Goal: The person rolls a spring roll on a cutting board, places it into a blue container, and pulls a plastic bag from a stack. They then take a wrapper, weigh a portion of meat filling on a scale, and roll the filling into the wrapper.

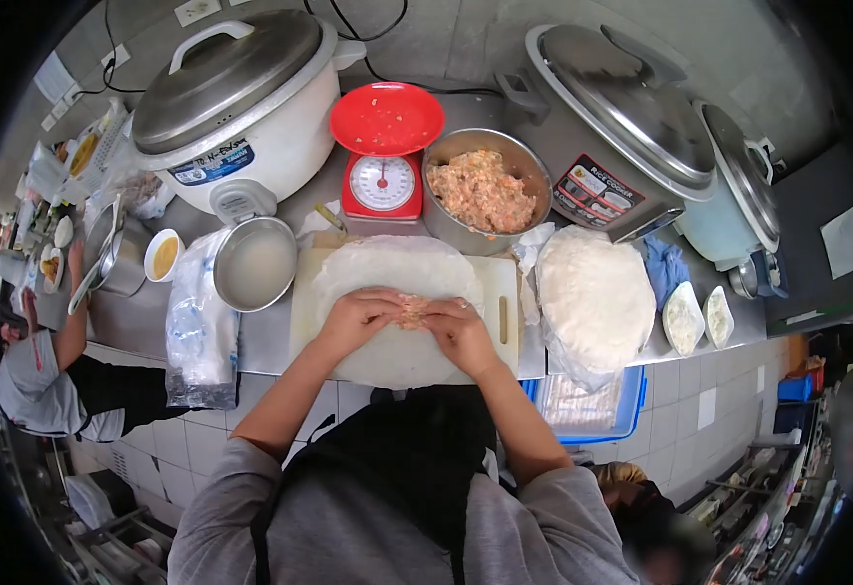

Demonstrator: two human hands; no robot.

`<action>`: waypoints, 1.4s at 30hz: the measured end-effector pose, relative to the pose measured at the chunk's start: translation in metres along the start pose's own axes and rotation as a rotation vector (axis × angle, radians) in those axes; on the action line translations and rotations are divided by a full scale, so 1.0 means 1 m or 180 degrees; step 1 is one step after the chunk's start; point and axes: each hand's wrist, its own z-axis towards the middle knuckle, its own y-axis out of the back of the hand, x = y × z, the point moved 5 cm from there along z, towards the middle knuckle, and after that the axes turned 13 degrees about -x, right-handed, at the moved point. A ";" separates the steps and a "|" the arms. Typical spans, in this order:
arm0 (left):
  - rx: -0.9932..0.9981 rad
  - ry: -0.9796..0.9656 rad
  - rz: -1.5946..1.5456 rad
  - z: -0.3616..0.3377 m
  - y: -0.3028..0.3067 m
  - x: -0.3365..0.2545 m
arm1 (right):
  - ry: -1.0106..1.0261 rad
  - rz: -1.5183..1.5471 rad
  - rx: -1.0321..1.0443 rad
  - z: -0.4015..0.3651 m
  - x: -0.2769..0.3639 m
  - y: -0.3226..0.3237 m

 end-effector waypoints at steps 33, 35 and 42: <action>0.0301 -0.0140 0.0719 -0.016 0.049 0.003 | -0.0781 -0.0693 0.0107 -0.016 -0.026 0.024; 0.0319 -0.0026 0.0708 -0.016 0.052 -0.001 | -0.0853 -0.0794 0.0186 -0.016 -0.030 0.024; -0.0189 -0.0032 0.0543 -0.020 0.057 -0.011 | -0.0042 -0.0688 0.0247 0.026 0.037 -0.012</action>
